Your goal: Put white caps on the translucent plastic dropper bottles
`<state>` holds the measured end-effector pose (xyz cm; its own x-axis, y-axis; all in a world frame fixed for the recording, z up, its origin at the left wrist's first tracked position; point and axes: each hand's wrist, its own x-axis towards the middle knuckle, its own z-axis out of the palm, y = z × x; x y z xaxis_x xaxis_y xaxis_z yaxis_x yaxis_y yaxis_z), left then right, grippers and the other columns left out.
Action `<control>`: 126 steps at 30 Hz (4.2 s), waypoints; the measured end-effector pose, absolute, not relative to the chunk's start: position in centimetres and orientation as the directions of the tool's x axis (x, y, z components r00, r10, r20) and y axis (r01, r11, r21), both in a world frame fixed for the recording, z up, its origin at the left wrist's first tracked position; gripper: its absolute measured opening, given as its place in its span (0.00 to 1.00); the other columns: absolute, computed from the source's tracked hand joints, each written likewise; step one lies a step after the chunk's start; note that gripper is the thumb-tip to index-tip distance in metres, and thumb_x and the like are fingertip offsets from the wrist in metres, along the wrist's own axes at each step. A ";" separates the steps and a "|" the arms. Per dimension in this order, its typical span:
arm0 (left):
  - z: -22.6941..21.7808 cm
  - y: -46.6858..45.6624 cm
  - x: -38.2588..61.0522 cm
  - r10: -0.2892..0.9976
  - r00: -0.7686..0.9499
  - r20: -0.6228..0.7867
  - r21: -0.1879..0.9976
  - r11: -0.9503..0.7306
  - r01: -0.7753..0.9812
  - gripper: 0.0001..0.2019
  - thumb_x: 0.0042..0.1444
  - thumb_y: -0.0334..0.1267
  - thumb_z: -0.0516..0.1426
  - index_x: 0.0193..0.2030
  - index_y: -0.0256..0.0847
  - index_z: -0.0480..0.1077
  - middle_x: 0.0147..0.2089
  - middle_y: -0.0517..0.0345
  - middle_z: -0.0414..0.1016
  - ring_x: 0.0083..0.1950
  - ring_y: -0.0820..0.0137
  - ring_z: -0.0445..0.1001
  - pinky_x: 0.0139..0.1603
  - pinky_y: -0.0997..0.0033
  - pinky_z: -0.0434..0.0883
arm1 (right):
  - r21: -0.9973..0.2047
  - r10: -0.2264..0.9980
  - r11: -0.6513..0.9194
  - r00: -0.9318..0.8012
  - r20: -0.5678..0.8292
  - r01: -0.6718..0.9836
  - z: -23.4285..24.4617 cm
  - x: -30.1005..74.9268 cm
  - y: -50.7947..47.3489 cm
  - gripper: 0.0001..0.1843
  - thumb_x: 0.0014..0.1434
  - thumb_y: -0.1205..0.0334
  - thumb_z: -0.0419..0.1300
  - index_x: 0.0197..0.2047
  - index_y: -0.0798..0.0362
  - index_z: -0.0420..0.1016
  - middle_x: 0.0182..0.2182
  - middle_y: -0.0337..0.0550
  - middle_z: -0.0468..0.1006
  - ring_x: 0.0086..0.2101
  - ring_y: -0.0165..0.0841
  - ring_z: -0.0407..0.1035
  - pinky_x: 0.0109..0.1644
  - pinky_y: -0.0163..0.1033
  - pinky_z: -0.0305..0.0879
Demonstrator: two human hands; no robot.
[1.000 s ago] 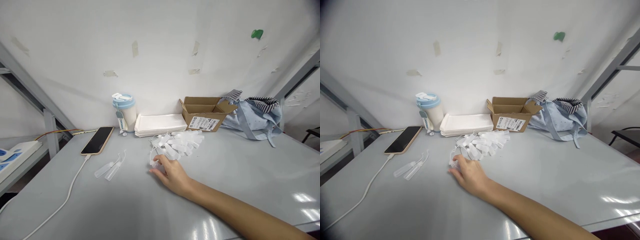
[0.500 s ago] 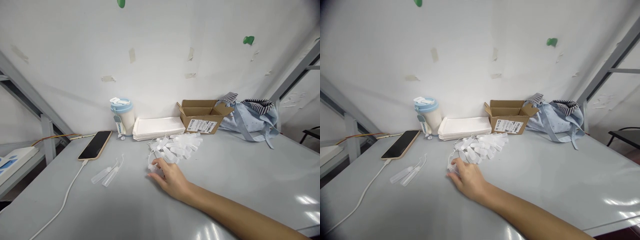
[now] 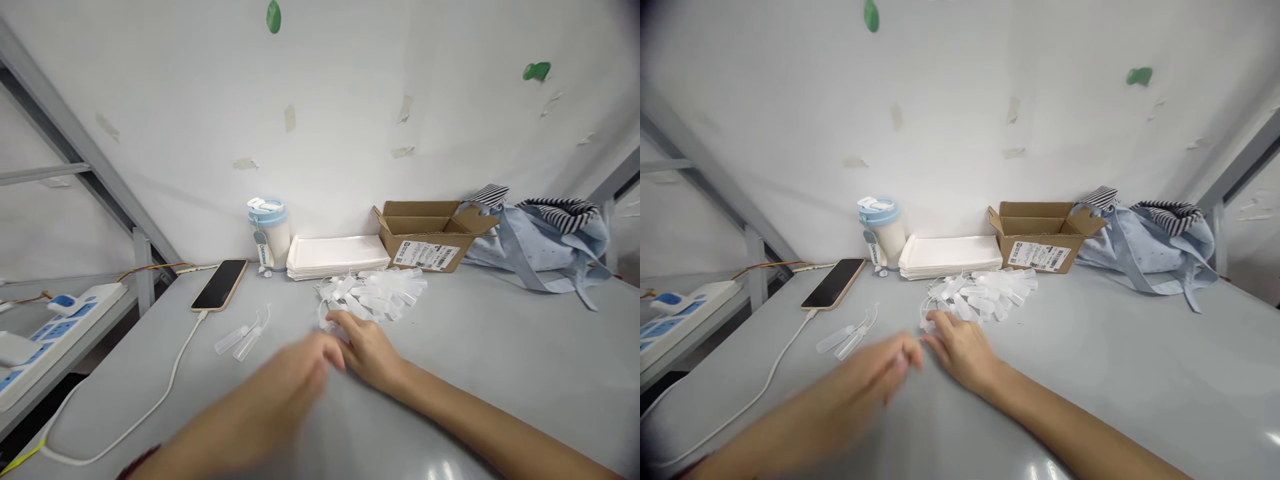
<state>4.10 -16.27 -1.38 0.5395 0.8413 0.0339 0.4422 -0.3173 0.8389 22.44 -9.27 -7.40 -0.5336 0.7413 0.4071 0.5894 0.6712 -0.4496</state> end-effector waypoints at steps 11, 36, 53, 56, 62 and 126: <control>-4.4 -10.0 5.2 0.996 0.032 0.085 0.951 -0.090 0.296 0.09 0.53 0.40 0.57 0.36 0.39 0.75 0.37 0.55 0.78 0.38 0.65 0.74 0.39 0.69 0.70 | -0.482 0.764 0.641 -0.559 0.323 0.598 -8.0 21.9 -9.7 0.11 0.63 0.58 0.54 0.48 0.52 0.63 0.40 0.47 0.78 0.32 0.38 0.75 0.32 0.39 0.66; -4.8 -13.5 8.0 0.979 -0.008 -0.206 0.937 0.195 -0.289 0.08 0.63 0.43 0.47 0.46 0.43 0.58 0.53 0.48 0.73 0.51 0.64 0.73 0.52 0.60 0.69 | -0.579 0.698 0.707 -0.536 0.476 0.406 -7.6 21.9 -11.6 0.09 0.64 0.65 0.48 0.48 0.51 0.58 0.34 0.44 0.76 0.29 0.34 0.72 0.31 0.36 0.66; -5.1 -13.1 7.0 0.968 0.088 -0.235 0.943 0.249 -0.221 0.09 0.60 0.45 0.54 0.37 0.42 0.65 0.31 0.63 0.69 0.34 0.74 0.66 0.50 0.68 0.63 | -0.766 0.786 0.558 -0.497 0.366 0.319 -7.4 22.1 -10.9 0.10 0.64 0.65 0.48 0.50 0.52 0.60 0.41 0.47 0.75 0.34 0.33 0.72 0.35 0.37 0.67; -5.1 -12.9 7.0 0.968 0.101 -0.232 0.945 0.248 -0.214 0.09 0.59 0.45 0.55 0.36 0.42 0.66 0.30 0.63 0.69 0.34 0.74 0.66 0.48 0.68 0.63 | -0.799 0.814 0.510 -0.477 0.331 0.317 -7.4 22.0 -11.0 0.09 0.65 0.64 0.47 0.48 0.52 0.59 0.36 0.45 0.76 0.34 0.34 0.71 0.35 0.38 0.66; -4.7 -12.5 6.4 0.971 0.105 -0.214 0.966 0.227 -0.127 0.11 0.56 0.46 0.58 0.35 0.39 0.70 0.31 0.62 0.67 0.35 0.73 0.65 0.42 0.72 0.64 | -0.807 0.845 0.480 -0.427 0.321 0.344 -7.2 22.1 -11.3 0.08 0.65 0.62 0.46 0.47 0.53 0.58 0.30 0.41 0.73 0.26 0.32 0.67 0.30 0.36 0.61; -2.9 -11.8 5.3 0.945 0.281 -0.169 0.907 0.038 0.420 0.20 0.59 0.50 0.49 0.20 0.41 0.59 0.17 0.66 0.61 0.21 0.73 0.63 0.25 0.75 0.60 | -0.927 0.891 0.299 -0.414 0.186 0.226 -6.7 22.0 -11.4 0.12 0.67 0.55 0.43 0.37 0.52 0.60 0.26 0.36 0.64 0.27 0.30 0.59 0.32 0.36 0.56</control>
<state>5.32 -11.80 -2.92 0.2806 0.9448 -0.1690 0.4197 0.0376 0.9069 21.96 -11.40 -6.67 -0.4142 0.8909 0.1864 0.2256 0.2989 -0.9272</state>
